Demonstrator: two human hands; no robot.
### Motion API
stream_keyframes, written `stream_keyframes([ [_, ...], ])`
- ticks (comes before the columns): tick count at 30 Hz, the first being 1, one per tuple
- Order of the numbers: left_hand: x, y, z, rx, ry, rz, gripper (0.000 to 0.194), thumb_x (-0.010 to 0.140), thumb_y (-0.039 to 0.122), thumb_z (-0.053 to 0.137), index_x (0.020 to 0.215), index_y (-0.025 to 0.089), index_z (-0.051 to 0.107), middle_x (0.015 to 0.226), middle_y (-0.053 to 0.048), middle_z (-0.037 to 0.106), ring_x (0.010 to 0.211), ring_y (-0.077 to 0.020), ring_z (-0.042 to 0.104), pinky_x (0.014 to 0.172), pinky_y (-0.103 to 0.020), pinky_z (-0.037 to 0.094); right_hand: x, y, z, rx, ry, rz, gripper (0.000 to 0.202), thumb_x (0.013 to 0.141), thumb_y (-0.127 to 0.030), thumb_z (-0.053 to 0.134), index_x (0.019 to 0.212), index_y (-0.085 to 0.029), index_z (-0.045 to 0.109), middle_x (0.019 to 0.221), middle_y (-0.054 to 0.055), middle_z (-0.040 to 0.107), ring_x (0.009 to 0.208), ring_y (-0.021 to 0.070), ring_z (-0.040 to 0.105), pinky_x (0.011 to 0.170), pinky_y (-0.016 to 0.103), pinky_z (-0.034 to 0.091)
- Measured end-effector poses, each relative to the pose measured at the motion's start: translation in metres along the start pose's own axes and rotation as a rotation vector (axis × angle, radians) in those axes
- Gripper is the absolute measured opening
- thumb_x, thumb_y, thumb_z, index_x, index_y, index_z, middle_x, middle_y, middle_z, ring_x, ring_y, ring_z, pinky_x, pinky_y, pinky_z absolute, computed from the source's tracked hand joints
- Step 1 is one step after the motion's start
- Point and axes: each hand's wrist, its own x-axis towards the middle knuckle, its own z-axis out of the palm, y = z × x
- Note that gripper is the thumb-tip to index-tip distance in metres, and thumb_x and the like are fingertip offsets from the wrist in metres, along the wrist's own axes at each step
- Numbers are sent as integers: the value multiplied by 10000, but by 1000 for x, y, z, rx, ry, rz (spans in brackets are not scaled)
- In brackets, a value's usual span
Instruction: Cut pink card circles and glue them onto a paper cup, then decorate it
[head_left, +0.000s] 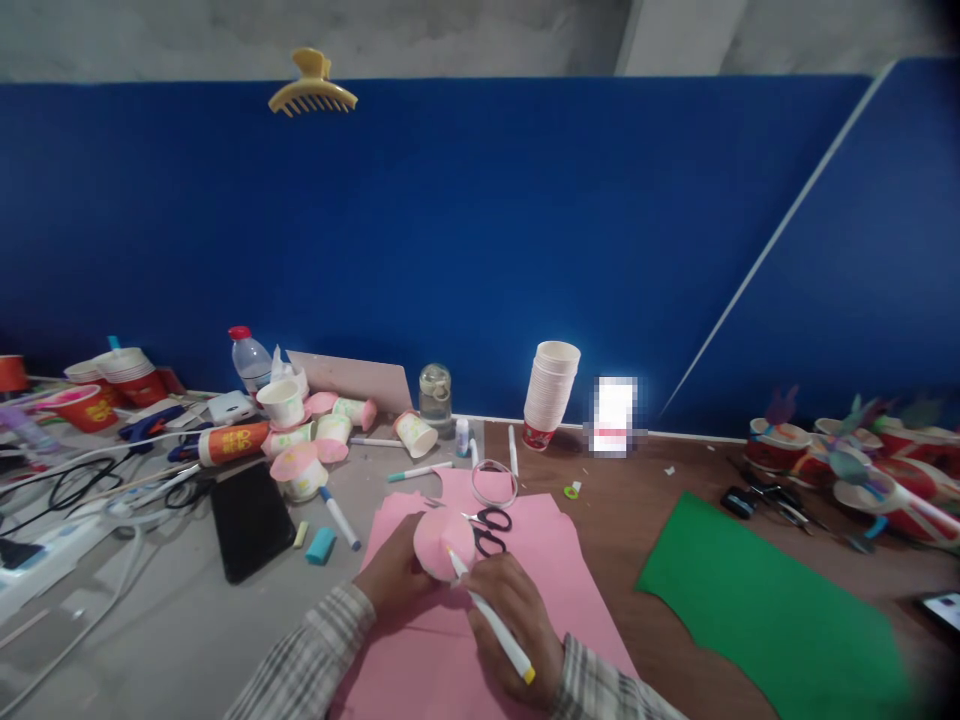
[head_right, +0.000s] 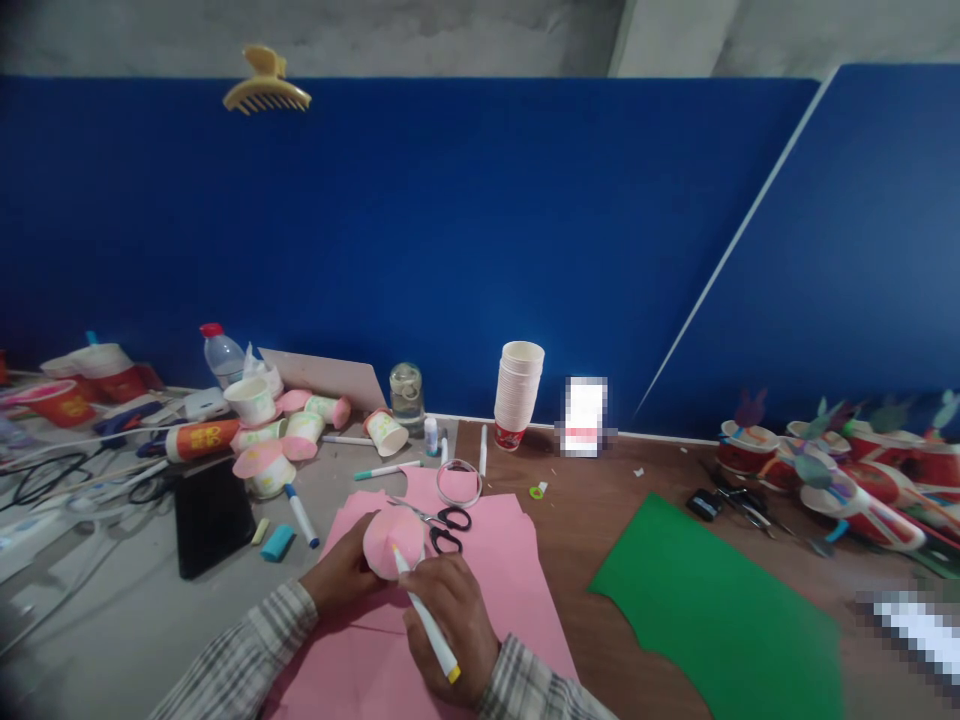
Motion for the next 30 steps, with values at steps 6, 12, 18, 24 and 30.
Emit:
stream_keyframes([
  [6, 0, -6, 0, 14, 36, -20, 507, 528, 227, 751, 1001, 237, 567, 994, -30, 654, 930, -263, 590, 817, -357, 505, 1, 1, 2, -20, 23, -8, 409, 704, -111, 622, 1085, -250, 576, 913, 52, 661, 825, 232, 616, 702, 395, 579],
  [12, -1, -5, 1, -5, 41, -38, 498, 514, 193, 743, 978, 239, 568, 954, -26, 656, 898, -263, 598, 793, -360, 511, 3, 0, 0, -18, -18, -8, 430, 710, -91, 604, 1105, -254, 559, 917, 51, 652, 835, 232, 606, 711, 396, 571],
  [18, -1, -2, -1, 4, 34, -29, 487, 523, 215, 743, 979, 236, 572, 976, -32, 657, 921, -268, 587, 819, -359, 496, 4, -3, -3, 33, -11, -5, 392, 701, -105, 586, 1064, -252, 585, 878, 46, 655, 787, 237, 596, 687, 423, 540],
  [24, 1, 0, -2, 18, 4, 28, 470, 523, 188, 728, 973, 231, 601, 950, -24, 677, 879, -269, 599, 768, -339, 510, 5, -5, -4, 42, 19, 6, 378, 698, -114, 576, 1047, -256, 602, 856, 39, 655, 778, 238, 602, 672, 419, 545],
  [30, 0, -3, 0, 33, 39, 11, 495, 523, 206, 743, 989, 246, 584, 970, -23, 659, 898, -256, 591, 799, -344, 503, 3, 0, -1, 6, -1, 2, 399, 694, -96, 600, 1060, -254, 595, 906, 47, 646, 819, 243, 601, 708, 425, 554],
])
